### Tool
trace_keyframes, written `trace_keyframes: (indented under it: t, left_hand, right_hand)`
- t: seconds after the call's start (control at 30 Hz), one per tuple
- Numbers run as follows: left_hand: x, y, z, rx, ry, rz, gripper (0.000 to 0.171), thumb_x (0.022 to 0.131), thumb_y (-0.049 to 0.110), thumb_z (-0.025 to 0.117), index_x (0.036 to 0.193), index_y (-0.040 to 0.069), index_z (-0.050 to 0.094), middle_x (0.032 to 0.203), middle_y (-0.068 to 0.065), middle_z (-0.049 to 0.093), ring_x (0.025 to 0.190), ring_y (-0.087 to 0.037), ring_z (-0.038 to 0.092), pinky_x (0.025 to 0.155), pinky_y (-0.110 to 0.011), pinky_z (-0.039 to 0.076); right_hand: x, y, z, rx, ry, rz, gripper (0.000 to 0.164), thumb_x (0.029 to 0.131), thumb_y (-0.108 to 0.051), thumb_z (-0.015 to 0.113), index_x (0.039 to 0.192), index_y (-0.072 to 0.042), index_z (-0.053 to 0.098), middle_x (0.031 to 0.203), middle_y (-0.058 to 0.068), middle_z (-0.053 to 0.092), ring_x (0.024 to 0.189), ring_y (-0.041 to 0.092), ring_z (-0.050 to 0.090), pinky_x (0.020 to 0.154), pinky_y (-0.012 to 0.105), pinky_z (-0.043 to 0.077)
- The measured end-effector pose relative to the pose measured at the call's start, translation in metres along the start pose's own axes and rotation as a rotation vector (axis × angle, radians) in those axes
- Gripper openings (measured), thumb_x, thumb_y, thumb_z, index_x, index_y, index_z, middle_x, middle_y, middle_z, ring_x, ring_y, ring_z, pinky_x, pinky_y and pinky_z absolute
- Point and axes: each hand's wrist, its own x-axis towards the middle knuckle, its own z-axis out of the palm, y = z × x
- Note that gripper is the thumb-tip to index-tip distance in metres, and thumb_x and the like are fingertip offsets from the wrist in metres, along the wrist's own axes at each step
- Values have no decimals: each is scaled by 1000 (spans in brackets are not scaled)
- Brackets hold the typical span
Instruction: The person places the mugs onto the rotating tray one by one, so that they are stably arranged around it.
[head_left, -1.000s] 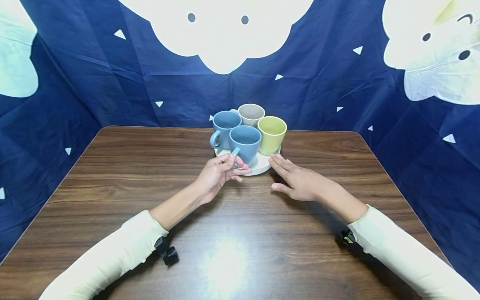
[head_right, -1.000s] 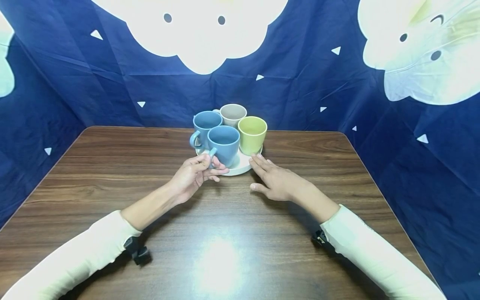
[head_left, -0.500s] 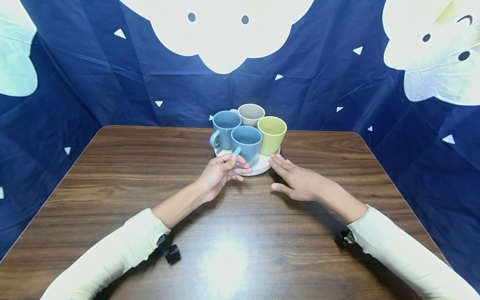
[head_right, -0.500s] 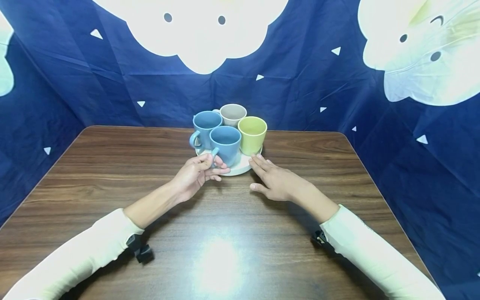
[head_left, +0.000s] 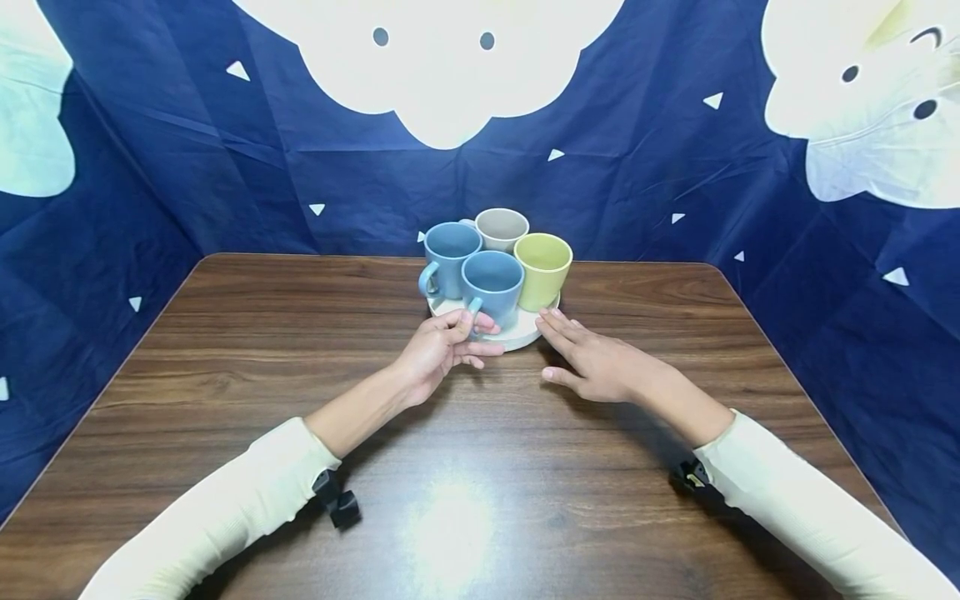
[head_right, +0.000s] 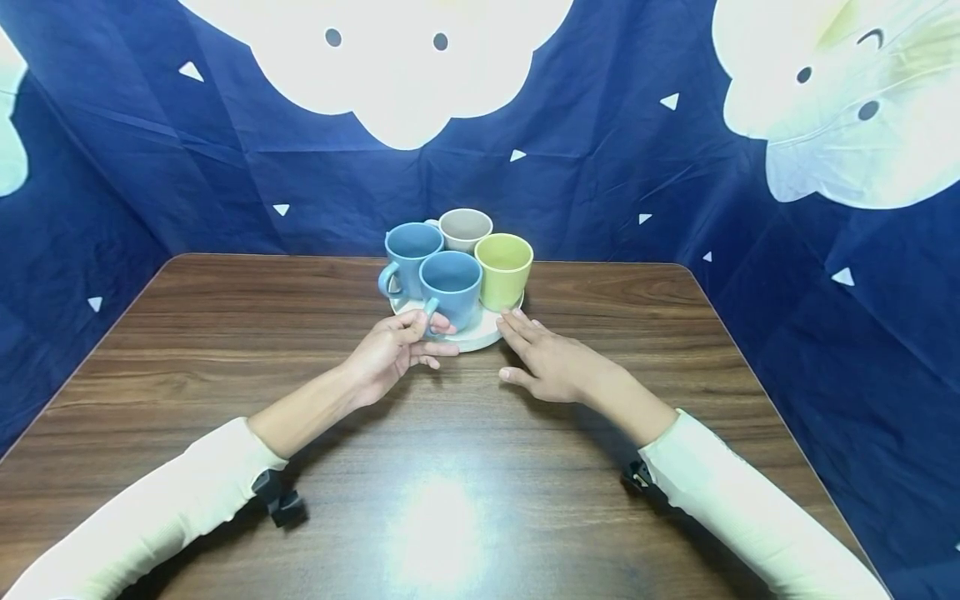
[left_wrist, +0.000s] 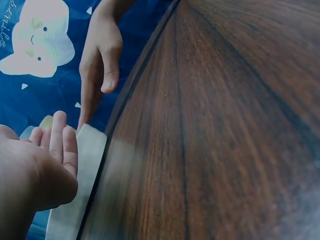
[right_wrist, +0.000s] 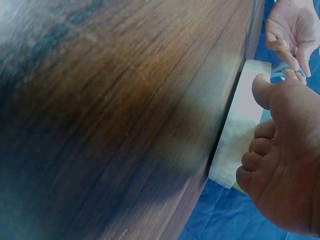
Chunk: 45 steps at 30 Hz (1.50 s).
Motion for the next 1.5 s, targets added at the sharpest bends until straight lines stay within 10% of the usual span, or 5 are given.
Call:
trace_keyframes:
  t: [1.1, 1.5]
  left_hand:
    - [-4, 1, -2, 22, 0, -1, 49, 125, 30, 38, 159, -1, 56, 168, -23, 56, 101, -11, 83, 92, -28, 65]
    - [-6, 4, -4, 69, 54, 7, 43, 124, 24, 43, 156, -1, 56, 164, -22, 57, 90, -10, 75, 75, -22, 59]
  right_hand:
    - [-2, -2, -1, -2, 3, -2, 81, 117, -38, 62, 177, 4, 26, 187, 27, 19, 175, 45, 22, 141, 62, 29]
    - [-2, -6, -1, 11, -8, 4, 80, 118, -39, 61, 177, 2, 26, 187, 26, 21, 176, 42, 22, 141, 61, 29]
